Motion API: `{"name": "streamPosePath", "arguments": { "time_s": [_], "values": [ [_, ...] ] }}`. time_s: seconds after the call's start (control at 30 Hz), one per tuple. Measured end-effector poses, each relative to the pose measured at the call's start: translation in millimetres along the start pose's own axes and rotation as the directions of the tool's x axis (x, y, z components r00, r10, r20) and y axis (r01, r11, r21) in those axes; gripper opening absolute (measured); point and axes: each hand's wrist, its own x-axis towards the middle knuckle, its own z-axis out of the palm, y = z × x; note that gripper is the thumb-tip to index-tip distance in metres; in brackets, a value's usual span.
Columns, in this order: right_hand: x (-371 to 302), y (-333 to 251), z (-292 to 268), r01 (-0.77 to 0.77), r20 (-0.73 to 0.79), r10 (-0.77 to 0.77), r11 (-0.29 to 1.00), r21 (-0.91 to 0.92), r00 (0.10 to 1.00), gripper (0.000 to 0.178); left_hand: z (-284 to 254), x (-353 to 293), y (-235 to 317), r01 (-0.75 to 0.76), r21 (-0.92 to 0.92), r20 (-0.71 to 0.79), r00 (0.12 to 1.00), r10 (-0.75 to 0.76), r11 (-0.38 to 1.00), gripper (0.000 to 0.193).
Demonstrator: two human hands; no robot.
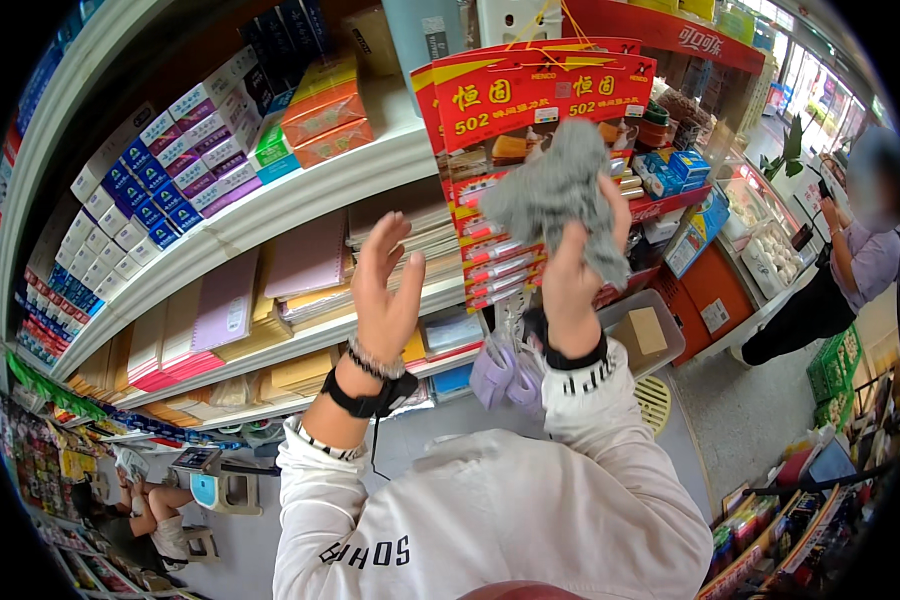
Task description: The person kneels on the floor and wipes the shelves of a store with a grey cloth. They handle various items such as notebooks, toothpaste boxes, and glue packages, picking them up to wipe the shelf surface underneath before placing them back.
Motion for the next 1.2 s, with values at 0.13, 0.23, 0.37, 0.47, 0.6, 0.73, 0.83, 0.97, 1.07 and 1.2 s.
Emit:
{"name": "streamPosePath", "arguments": {
  "time_s": [0.13,0.23,0.37,0.47,0.6,0.73,0.83,0.97,1.07,1.2],
  "values": [
    [43,23,14,0.383,0.291,-0.278,0.823,-0.419,0.916,0.053,31,19,-31,0.189,-0.2,-0.061,0.977,-0.204,0.961,0.056],
    [41,39,29,0.423,0.371,-0.289,0.832,-0.359,0.883,0.059,47,34,-29,0.229,-0.342,-0.095,0.956,-0.276,0.911,0.053],
    [32,30,37,0.54,0.643,-0.22,0.764,-0.355,0.734,0.062,49,47,-42,0.285,-0.321,-0.049,0.947,-0.316,0.903,0.029],
    [41,44,34,0.532,0.635,-0.182,0.737,-0.417,0.751,0.063,51,51,-40,0.322,-0.289,-0.047,0.936,-0.35,0.901,0.021],
    [81,74,1,0.313,0.175,-0.26,0.813,-0.491,0.95,0.054,54,51,-53,0.232,-0.26,-0.066,0.964,-0.257,0.937,0.019],
    [75,87,-10,0.238,0.094,-0.222,0.817,-0.526,0.971,0.048,56,49,-55,0.229,-0.243,-0.06,0.966,-0.25,0.943,0.02],
    [26,68,1,0.507,0.532,-0.263,0.771,-0.385,0.805,0.061,56,47,-61,0.218,-0.249,-0.076,0.967,-0.244,0.944,0.02],
    [-24,99,-14,0.336,0.411,-0.164,0.856,-0.392,0.897,0.057,54,47,-59,0.229,-0.262,-0.044,0.968,-0.249,0.938,0.022],
    [-43,90,-19,0.216,0.254,-0.116,0.885,-0.413,0.96,0.054,57,45,-62,0.201,-0.232,-0.066,0.973,-0.222,0.952,0.024],
    [-80,97,-35,0.277,0.434,-0.09,0.878,-0.39,0.897,0.05,61,44,-61,0.198,-0.284,-0.117,0.964,-0.239,0.938,0.026]
  ]
}}
